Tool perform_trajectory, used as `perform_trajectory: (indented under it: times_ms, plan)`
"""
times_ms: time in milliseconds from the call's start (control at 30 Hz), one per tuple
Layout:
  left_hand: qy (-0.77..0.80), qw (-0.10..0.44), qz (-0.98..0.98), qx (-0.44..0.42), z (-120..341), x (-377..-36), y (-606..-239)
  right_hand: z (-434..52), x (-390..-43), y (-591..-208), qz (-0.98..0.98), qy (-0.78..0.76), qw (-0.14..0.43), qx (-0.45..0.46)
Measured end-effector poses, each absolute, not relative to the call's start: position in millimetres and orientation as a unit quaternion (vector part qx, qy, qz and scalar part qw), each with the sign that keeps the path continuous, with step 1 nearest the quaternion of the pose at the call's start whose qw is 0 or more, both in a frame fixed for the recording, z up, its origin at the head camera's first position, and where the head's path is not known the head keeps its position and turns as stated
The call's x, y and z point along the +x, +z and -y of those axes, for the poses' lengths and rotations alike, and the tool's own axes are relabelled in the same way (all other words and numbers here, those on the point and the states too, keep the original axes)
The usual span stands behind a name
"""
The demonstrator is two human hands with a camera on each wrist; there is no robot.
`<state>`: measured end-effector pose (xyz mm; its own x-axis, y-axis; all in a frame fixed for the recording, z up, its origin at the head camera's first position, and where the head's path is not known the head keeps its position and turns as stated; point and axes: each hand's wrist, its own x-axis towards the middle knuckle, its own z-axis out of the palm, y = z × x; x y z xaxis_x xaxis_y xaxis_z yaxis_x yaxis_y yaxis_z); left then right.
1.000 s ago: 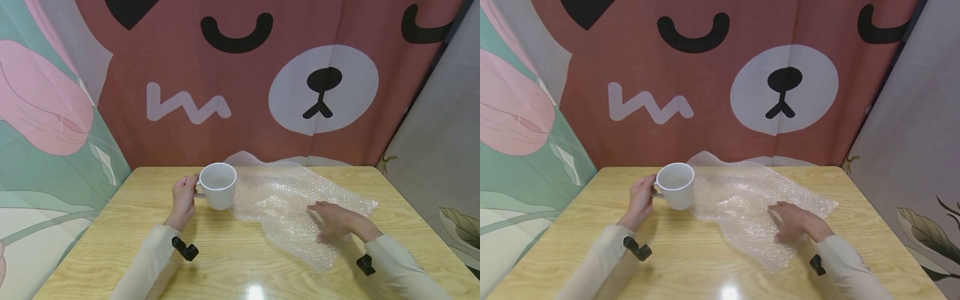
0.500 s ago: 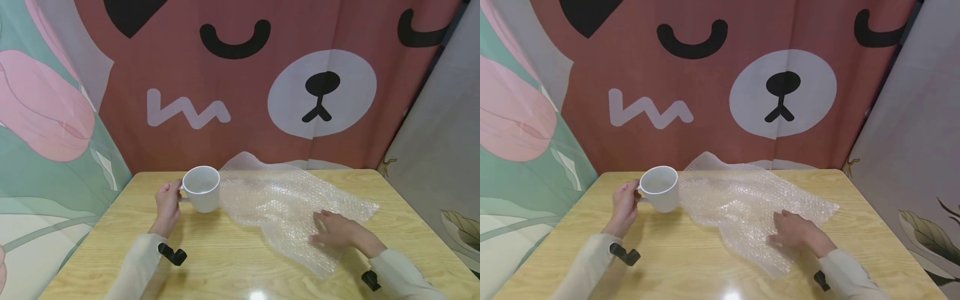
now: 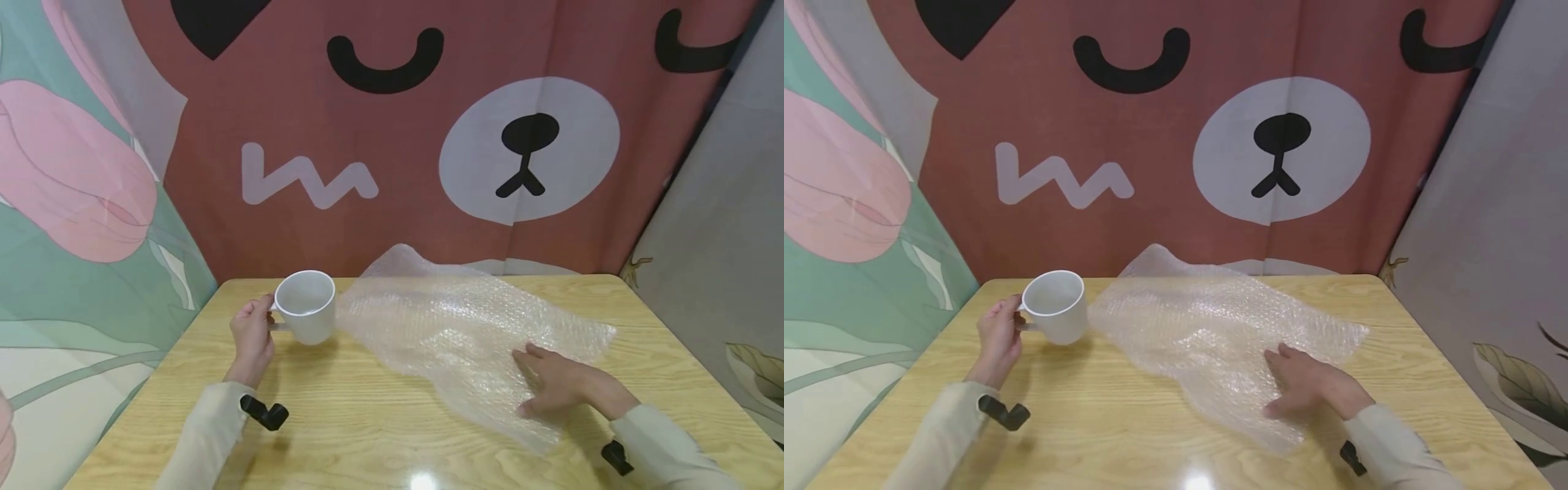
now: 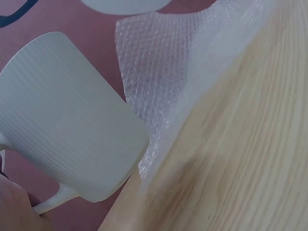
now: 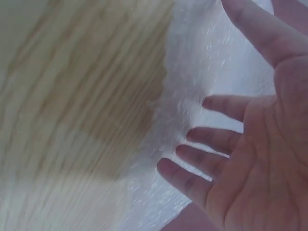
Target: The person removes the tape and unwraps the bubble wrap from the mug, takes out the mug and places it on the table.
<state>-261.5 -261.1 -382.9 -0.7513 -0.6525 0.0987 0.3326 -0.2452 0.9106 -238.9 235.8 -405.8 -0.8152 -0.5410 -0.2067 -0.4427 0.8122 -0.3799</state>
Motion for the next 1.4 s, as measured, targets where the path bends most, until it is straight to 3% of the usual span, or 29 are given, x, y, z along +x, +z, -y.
perform_trajectory:
  times_ms: [633, 900, 1400]
  plan:
    - [-0.747, 0.363, 0.528, 0.176, 291, -280, -405, -266, -258, -405, -0.917, -0.202, 0.205, -0.276]
    - [-0.741, 0.356, 0.532, 0.202, 293, -285, -411, -266, -260, -405, -0.910, -0.228, 0.225, -0.264]
    - [-0.757, 0.330, 0.521, 0.214, 309, -325, -430, -259, -256, -402, -0.908, -0.246, 0.227, -0.253]
